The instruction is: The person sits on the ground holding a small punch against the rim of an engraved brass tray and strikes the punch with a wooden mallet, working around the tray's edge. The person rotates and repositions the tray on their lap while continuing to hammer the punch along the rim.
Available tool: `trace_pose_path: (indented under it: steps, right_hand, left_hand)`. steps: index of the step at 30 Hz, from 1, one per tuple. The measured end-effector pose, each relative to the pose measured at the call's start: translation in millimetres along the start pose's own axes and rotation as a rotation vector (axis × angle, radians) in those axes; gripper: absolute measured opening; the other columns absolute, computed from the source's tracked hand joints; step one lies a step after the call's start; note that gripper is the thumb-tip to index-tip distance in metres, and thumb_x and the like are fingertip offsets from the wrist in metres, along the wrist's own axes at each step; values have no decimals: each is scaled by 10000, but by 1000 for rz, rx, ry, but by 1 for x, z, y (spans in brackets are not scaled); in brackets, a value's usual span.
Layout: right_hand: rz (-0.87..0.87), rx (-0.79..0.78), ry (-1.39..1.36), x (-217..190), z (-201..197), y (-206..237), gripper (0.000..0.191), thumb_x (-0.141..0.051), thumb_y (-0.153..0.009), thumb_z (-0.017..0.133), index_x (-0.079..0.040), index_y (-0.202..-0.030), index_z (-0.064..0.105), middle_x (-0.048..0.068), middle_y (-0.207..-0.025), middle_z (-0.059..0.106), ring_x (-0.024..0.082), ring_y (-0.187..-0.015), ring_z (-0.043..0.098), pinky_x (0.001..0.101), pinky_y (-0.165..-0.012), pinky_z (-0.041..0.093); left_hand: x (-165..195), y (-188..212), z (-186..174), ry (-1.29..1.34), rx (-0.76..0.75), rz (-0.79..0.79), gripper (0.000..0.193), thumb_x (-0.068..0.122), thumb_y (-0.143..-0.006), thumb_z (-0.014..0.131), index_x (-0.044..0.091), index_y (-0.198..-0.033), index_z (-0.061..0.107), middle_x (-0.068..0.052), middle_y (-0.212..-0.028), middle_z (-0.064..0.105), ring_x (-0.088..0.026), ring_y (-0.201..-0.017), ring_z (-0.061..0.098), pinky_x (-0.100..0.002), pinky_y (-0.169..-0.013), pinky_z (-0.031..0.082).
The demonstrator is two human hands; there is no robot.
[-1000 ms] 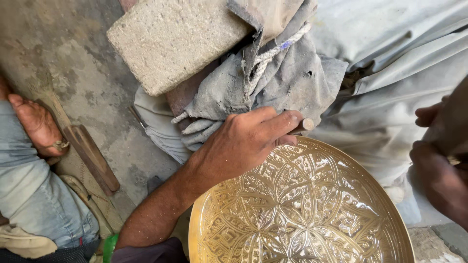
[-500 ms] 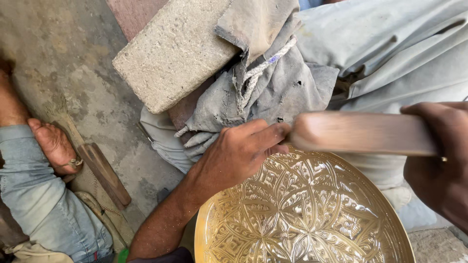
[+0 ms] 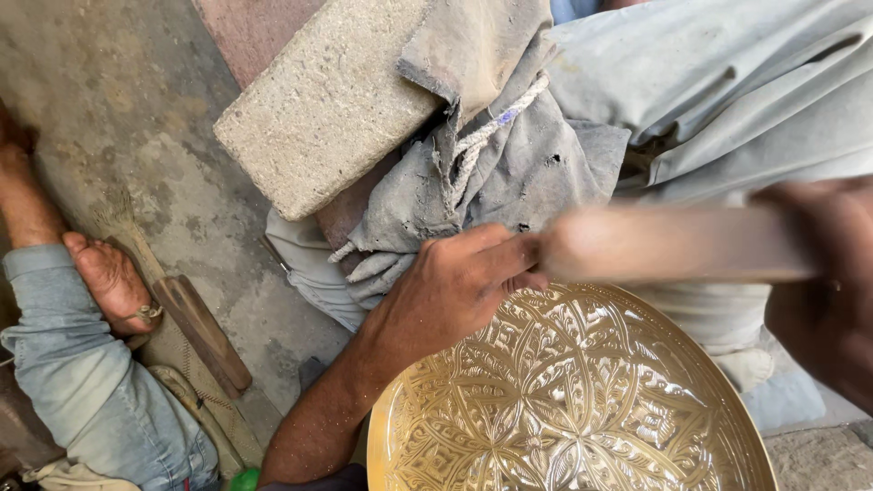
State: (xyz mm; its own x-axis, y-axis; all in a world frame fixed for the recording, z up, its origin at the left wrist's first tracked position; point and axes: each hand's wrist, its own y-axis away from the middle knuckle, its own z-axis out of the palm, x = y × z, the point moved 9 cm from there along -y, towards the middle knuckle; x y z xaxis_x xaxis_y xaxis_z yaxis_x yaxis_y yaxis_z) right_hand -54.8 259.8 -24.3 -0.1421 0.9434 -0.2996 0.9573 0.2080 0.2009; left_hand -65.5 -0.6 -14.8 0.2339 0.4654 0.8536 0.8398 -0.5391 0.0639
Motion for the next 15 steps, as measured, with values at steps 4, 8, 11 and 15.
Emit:
trace_pose_path:
  steps: [4,8,11,15]
  right_hand:
    - [-26,43,33,-1,1,10,287,21,-959,623,-6,-1243,642,166,-985,645,260,-852,650,366,-781,542]
    - [-52,40,-5,-4,-3,14,310,36,-943,606,6,-1251,634,179,-992,645,268,-853,653,371,-782,545]
    - [-77,41,-33,-6,-5,9,328,47,-931,594,15,-1256,628,189,-997,646,274,-854,655,374,-783,547]
    - [-113,38,-47,-12,-4,1,352,62,-915,578,27,-1263,620,202,-1004,646,282,-856,658,378,-784,550]
  left_hand:
    - [-4,3,5,-3,4,28,382,100,-913,788,85,-1273,663,-72,-924,668,-154,-744,701,-299,-618,605]
    - [-4,3,7,-4,50,48,270,144,-988,739,92,-1235,645,-60,-970,669,-129,-837,721,-247,-672,636]
    - [0,8,-3,28,140,86,286,206,-1013,723,97,-1256,619,-74,-1019,688,-141,-846,705,-242,-685,635]
    - [-6,16,-9,19,111,44,386,255,-992,711,83,-1324,615,-71,-951,681,-158,-778,682,-304,-656,601]
